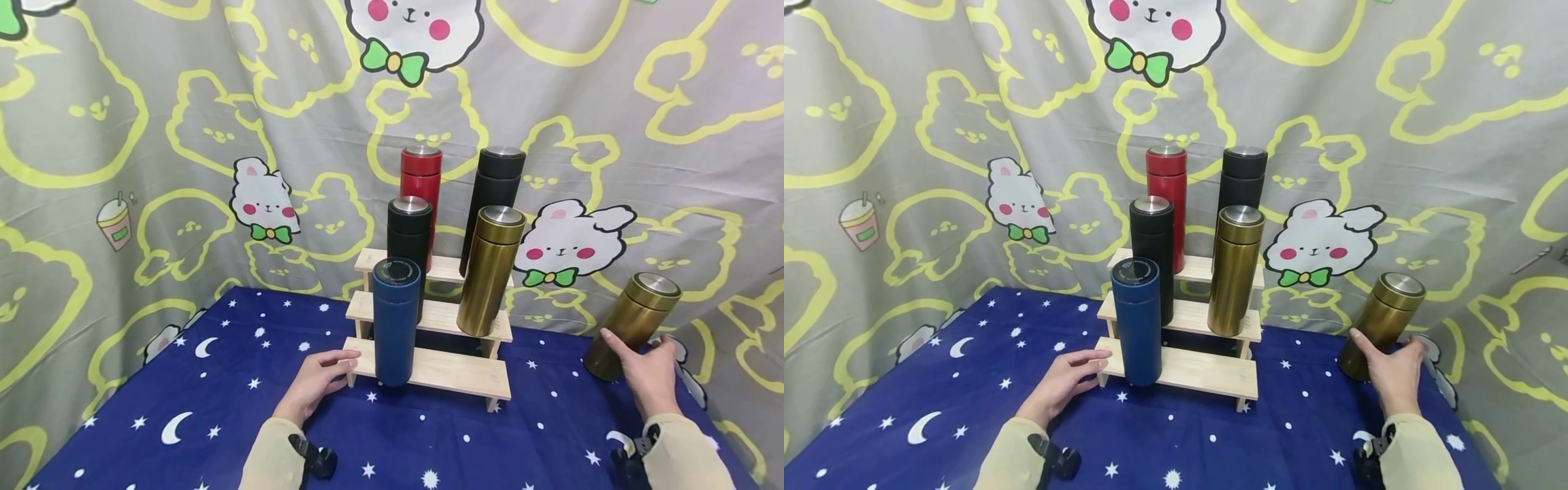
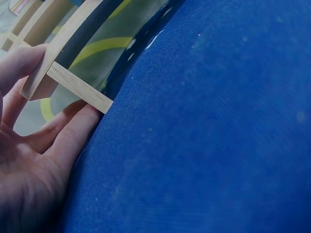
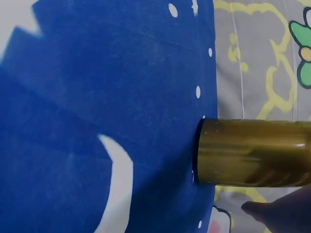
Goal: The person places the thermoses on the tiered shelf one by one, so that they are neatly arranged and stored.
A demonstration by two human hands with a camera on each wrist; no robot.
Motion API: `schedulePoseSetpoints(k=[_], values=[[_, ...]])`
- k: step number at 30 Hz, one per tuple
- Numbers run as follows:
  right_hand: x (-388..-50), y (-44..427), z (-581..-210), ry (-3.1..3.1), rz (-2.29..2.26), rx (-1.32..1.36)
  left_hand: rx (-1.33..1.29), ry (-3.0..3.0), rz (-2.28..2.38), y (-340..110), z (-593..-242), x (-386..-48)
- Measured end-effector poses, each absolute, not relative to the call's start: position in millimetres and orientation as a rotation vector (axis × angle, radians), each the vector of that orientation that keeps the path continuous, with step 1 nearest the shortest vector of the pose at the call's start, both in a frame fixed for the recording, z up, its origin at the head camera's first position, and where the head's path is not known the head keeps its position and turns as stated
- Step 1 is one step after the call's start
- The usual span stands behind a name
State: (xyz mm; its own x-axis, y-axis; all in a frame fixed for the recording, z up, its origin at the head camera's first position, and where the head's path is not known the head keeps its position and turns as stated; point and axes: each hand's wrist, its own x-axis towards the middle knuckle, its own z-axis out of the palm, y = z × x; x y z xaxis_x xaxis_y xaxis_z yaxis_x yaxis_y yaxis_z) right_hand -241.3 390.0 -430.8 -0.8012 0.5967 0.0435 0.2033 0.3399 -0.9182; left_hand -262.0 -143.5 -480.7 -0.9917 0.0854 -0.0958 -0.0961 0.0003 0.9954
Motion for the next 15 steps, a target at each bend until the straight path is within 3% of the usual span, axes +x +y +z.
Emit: schedulePoseSetpoints(k=[15], values=[[-252.4, 388.5, -434.6, -2.163, 1.412, -0.689, -0.016, 2.127, 2.134, -143.5, -481.3, -262.6]])
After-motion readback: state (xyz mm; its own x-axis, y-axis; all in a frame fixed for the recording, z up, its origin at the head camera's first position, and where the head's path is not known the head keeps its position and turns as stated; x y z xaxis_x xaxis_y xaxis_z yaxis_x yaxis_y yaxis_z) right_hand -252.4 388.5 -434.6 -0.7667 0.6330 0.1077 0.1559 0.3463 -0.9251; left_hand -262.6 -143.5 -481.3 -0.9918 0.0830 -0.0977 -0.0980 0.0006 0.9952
